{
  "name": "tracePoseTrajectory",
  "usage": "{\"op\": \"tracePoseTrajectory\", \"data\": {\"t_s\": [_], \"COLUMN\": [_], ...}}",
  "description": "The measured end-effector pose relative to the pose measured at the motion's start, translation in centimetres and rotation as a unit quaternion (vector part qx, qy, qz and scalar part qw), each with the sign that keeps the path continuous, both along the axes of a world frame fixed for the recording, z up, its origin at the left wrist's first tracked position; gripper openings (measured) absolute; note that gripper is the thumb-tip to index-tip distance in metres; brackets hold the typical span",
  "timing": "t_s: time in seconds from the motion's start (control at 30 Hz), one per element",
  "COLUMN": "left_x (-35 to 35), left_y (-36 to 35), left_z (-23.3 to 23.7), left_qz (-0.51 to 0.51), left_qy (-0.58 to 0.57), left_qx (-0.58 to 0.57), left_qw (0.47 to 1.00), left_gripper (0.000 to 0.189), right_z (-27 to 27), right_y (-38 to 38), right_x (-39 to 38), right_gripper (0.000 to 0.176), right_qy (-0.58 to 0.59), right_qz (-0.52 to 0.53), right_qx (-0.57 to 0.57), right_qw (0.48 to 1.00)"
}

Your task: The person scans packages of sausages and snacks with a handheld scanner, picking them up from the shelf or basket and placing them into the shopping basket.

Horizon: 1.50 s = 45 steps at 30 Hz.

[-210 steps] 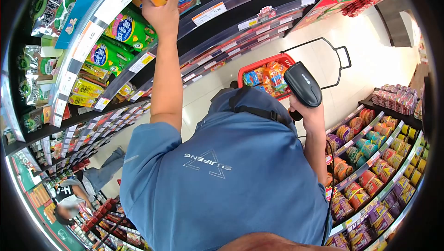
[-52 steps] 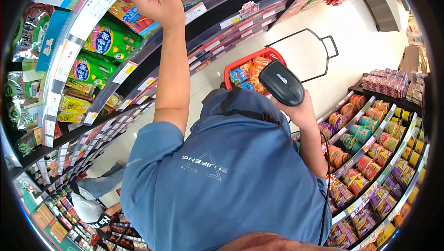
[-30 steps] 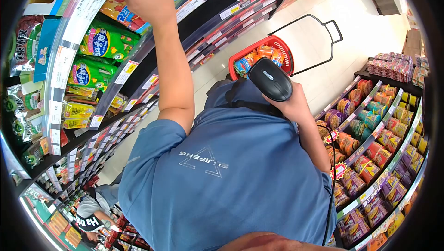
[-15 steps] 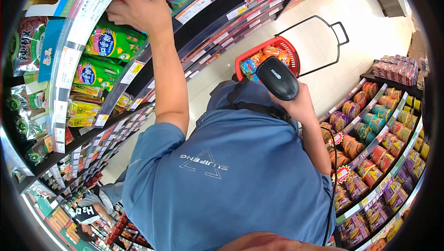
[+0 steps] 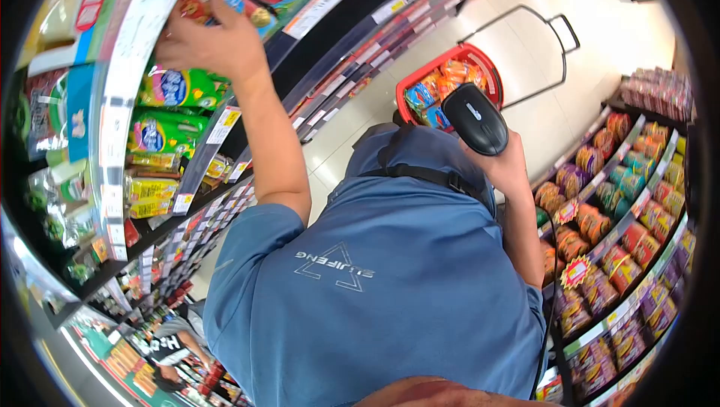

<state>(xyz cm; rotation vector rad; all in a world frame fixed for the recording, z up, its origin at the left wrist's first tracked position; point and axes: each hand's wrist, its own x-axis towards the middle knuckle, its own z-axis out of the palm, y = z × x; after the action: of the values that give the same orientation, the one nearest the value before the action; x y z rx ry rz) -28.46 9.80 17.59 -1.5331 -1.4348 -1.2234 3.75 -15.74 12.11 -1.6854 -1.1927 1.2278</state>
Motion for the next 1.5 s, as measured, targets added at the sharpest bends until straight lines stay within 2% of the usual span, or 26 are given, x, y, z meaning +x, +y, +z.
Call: {"op": "tracePoseTrajectory", "data": {"t_s": [0.03,0.1,0.17,0.23,0.3,0.33,0.37,0.47,0.5,0.57,0.67,0.8,0.87,0.9,0.97,1.0,1.07,1.1,1.17,1.2,1.23,1.3,1.37,1.43,1.47,1.5], "left_x": [0.3,2.5,5.9,9.3,12.6,14.0,15.1,16.5,16.4,16.7,19.5,26.2,29.5,31.6,34.7,35.7,38.9,40.6,42.9,43.3,43.1,41.3,39.7,37.6,36.9,36.2], "left_y": [-0.5,-1.4,-3.4,-5.3,-7.8,-8.9,-10.4,-13.8,-15.1,-17.4,-19.1,-19.2,-19.3,-18.9,-18.2,-17.9,-15.9,-15.1,-14.9,-14.5,-14.4,-14.6,-14.7,-15.1,-14.8,-14.3], "left_z": [0.2,0.0,-2.3,-6.5,-11.5,-15.5,-18.6,-29.7,-33.7,-41.1,-46.3,-54.9,-60.4,-63.5,-68.9,-70.7,-71.1,-70.8,-70.2,-70.0,-70.1,-70.1,-69.7,-65.2,-62.3,-59.3], "left_qz": [-0.027,-0.101,-0.251,-0.443,-0.524,-0.545,-0.529,-0.47,-0.47,-0.36,-0.272,-0.303,-0.302,-0.305,-0.285,-0.285,-0.208,-0.208,-0.035,-0.022,-0.022,-0.166,-0.207,-0.269,-0.272,-0.275], "left_qy": [-0.003,0.04,-0.023,-0.056,-0.039,-0.066,-0.084,-0.088,-0.086,-0.109,-0.062,-0.115,-0.096,-0.097,-0.217,-0.217,-0.273,-0.274,-0.123,-0.149,-0.147,-0.291,-0.297,-0.437,-0.434,-0.476], "left_qx": [-0.032,0.051,0.017,-0.095,-0.301,-0.415,-0.538,-0.721,-0.727,-0.822,-0.871,-0.863,-0.813,-0.815,-0.728,-0.73,-0.807,-0.806,-0.845,-0.857,-0.858,-0.837,-0.821,-0.804,-0.802,-0.794], "left_qw": [0.999,0.993,0.968,0.89,0.796,0.725,0.651,0.502,0.493,0.428,0.404,0.388,0.489,0.484,0.585,0.582,0.482,0.481,0.519,0.493,0.492,0.433,0.442,0.301,0.306,0.26], "left_gripper": [0.044,0.032,0.027,0.024,0.021,0.021,0.02,0.022,0.022,0.025,0.028,0.035,0.047,0.047,0.055,0.055,0.065,0.065,0.068,0.063,0.063,0.058,0.046,0.041,0.041,0.042], "right_z": [-0.1,-0.4,-1.3,-2.5,-3.8,-4.6,-5.5,-7.1,-8.3,-10.3,-13.4,-19.0,-21.0,-22.2,-23.9,-24.9,-26.0,-26.5,-27.7,-27.8,-27.7,-27.4,-26.7,-25.9,-25.2,-24.3], "right_y": [-0.3,-1.3,-2.6,-4.3,-6.0,-7.0,-8.0,-9.9,-10.7,-12.0,-12.6,-13.5,-14.5,-15.8,-17.1,-18.2,-19.4,-19.7,-20.3,-20.1,-20.1,-20.2,-19.2,-18.9,-18.5,-18.1], "right_x": [0.2,0.6,1.7,2.3,3.0,3.6,3.5,4.0,4.1,4.6,6.3,8.5,9.5,9.9,10.8,10.9,11.4,11.5,11.4,11.5,11.6,11.9,12.7,12.8,13.2,13.7], "right_gripper": [0.037,0.036,0.036,0.033,0.028,0.024,0.024,0.027,0.028,0.03,0.031,0.031,0.031,0.03,0.029,0.029,0.028,0.028,0.028,0.028,0.028,0.027,0.027,0.028,0.028,0.029], "right_qy": [-0.005,-0.001,0.01,0.009,0.001,-0.021,0.009,0.015,0.007,0.044,0.041,0.062,0.036,0.049,0.063,0.064,0.062,0.06,0.072,0.078,0.085,0.082,0.092,0.073,0.053,0.032], "right_qz": [-0.01,-0.062,-0.109,-0.158,-0.217,-0.208,-0.242,-0.247,-0.246,-0.246,-0.227,-0.26,-0.302,-0.312,-0.327,-0.331,-0.327,-0.332,-0.358,-0.359,-0.359,-0.351,-0.339,-0.344,-0.33,-0.315], "right_qx": [-0.006,-0.03,-0.029,-0.061,-0.132,-0.194,-0.178,-0.282,-0.248,-0.249,-0.286,-0.314,-0.322,-0.354,-0.389,-0.378,-0.413,-0.422,-0.412,-0.414,-0.416,-0.43,-0.423,-0.389,-0.378,-0.367], "right_qw": [1.0,0.998,0.994,0.986,0.967,0.958,0.954,0.927,0.937,0.936,0.93,0.911,0.897,0.881,0.859,0.862,0.848,0.842,0.835,0.833,0.831,0.828,0.835,0.852,0.864,0.875]}}
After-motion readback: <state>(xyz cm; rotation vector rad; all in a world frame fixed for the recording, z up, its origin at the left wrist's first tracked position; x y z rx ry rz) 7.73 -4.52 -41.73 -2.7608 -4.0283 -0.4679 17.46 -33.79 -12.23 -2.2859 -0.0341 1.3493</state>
